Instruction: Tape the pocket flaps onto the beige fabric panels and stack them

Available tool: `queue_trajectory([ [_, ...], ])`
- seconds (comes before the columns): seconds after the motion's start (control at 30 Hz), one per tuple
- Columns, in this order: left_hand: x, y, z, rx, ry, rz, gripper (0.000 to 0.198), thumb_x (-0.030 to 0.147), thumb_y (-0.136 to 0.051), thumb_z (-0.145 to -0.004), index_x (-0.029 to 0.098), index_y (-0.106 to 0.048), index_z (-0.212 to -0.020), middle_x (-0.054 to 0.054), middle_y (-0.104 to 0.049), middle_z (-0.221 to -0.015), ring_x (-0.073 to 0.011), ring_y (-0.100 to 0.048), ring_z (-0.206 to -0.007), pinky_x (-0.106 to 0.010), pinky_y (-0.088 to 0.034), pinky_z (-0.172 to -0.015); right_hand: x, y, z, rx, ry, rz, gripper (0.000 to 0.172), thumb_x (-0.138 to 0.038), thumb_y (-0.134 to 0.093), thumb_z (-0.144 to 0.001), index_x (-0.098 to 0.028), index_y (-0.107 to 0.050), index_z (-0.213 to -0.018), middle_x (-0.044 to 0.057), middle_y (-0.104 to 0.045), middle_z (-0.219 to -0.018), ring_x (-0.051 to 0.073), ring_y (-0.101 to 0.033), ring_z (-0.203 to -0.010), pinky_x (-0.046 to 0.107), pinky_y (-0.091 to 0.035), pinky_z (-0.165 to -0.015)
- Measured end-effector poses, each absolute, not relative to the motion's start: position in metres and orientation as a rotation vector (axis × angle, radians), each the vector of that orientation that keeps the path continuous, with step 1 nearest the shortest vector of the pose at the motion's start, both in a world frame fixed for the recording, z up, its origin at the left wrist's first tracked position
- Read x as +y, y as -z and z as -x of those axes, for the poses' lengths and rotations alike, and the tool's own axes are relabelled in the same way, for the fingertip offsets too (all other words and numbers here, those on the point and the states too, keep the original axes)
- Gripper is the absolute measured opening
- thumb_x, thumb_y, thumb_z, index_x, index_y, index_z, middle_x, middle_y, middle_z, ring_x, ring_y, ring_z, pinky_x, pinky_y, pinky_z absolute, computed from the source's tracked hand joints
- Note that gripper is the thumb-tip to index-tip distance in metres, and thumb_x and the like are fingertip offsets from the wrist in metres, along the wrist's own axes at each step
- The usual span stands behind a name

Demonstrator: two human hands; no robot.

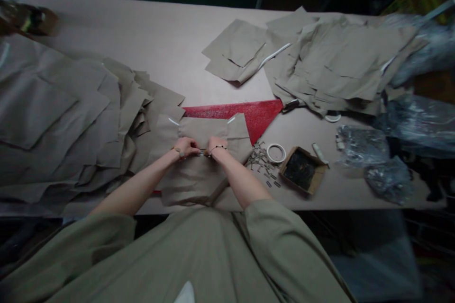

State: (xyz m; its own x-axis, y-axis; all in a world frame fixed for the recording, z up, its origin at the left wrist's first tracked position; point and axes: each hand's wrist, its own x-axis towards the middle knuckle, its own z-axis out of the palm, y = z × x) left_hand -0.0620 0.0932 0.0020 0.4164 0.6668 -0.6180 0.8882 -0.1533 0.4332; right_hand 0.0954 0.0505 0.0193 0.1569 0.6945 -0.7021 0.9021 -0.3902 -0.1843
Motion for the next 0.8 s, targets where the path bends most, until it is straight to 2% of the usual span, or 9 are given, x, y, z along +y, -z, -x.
queue_trajectory([
  [0.1,0.093,-0.005,0.049,1.380,0.483,-1.897,0.025,0.044,-0.082,-0.075,0.022,-0.077,-0.085,0.000,-0.074,-0.071,-0.0139,-0.065,-0.062,-0.021,-0.041,-0.057,0.033,-0.019,-0.098,1.628,1.105,-2.193,0.034,-0.040,-0.079,-0.079,-0.017,-0.075,-0.104,0.011,-0.075,-0.106,0.021,-0.069,-0.094,0.027,-0.050,-0.080],
  [0.2,0.087,-0.005,0.042,1.425,0.555,-1.965,0.024,0.042,-0.080,-0.075,0.022,-0.075,-0.086,-0.002,-0.075,-0.073,-0.0167,-0.068,-0.069,-0.022,-0.041,-0.059,-0.006,-0.021,-0.129,1.802,1.066,-2.414,0.026,-0.037,-0.069,-0.088,-0.023,-0.073,-0.109,0.006,-0.073,-0.112,0.019,-0.065,-0.098,0.026,-0.048,-0.082],
  [0.3,0.075,-0.005,0.045,1.488,0.504,-2.045,0.022,0.041,-0.076,-0.080,0.022,-0.072,-0.090,-0.004,-0.077,-0.088,-0.0200,-0.070,-0.082,-0.023,-0.044,-0.066,-0.062,-0.026,-0.197,1.688,0.662,-2.883,0.027,-0.023,-0.054,-0.094,-0.017,-0.069,-0.116,0.011,-0.068,-0.119,0.021,-0.059,-0.108,0.031,-0.043,-0.093],
  [0.37,0.061,-0.007,0.049,1.537,0.376,-2.073,0.023,0.042,-0.072,-0.085,0.021,-0.072,-0.094,-0.006,-0.077,-0.097,-0.0216,-0.069,-0.090,-0.025,-0.048,-0.071,-0.096,-0.028,-0.248,1.453,0.457,-3.008,0.031,-0.020,-0.056,-0.092,-0.015,-0.066,-0.121,0.016,-0.066,-0.123,0.026,-0.056,-0.113,0.037,-0.039,-0.096],
  [0.47,0.032,-0.014,0.043,1.528,0.129,-2.105,0.022,0.039,-0.068,-0.089,0.020,-0.072,-0.100,-0.008,-0.076,-0.103,-0.0234,-0.069,-0.096,-0.030,-0.051,-0.081,-0.127,-0.028,-0.301,1.346,0.534,-2.911,0.029,-0.015,-0.063,-0.086,-0.017,-0.067,-0.115,0.014,-0.071,-0.111,0.026,-0.059,-0.103,0.041,-0.036,-0.091],
  [0.57,-0.003,-0.028,0.014,1.299,-0.115,-2.173,0.021,0.031,-0.067,-0.090,0.019,-0.073,-0.106,-0.009,-0.075,-0.103,-0.0234,-0.069,-0.097,-0.034,-0.054,-0.090,-0.135,-0.031,-0.308,1.430,0.579,-2.915,0.022,-0.012,-0.061,-0.085,-0.020,-0.066,-0.105,0.009,-0.074,-0.097,0.024,-0.062,-0.093,0.042,-0.036,-0.092],
  [0.73,-0.043,-0.060,-0.041,0.879,-0.517,-2.223,0.040,0.031,-0.064,-0.093,0.021,-0.065,-0.132,-0.011,-0.069,-0.131,-0.0238,-0.064,-0.120,-0.038,-0.052,-0.104,-0.142,-0.060,-0.249,2.134,0.757,-2.946,0.014,-0.018,-0.059,-0.082,-0.023,-0.062,-0.095,0.006,-0.071,-0.094,0.022,-0.064,-0.090,0.035,-0.048,-0.086],
  [0.8,-0.049,-0.072,-0.045,0.868,-0.559,-2.206,0.034,0.031,-0.062,-0.095,0.021,-0.068,-0.127,-0.010,-0.071,-0.127,-0.0224,-0.066,-0.116,-0.035,-0.054,-0.100,-0.148,-0.072,-0.223,2.374,0.857,-2.857,0.013,-0.019,-0.058,-0.082,-0.023,-0.061,-0.094,0.005,-0.070,-0.093,0.021,-0.065,-0.090,0.033,-0.050,-0.083],
])
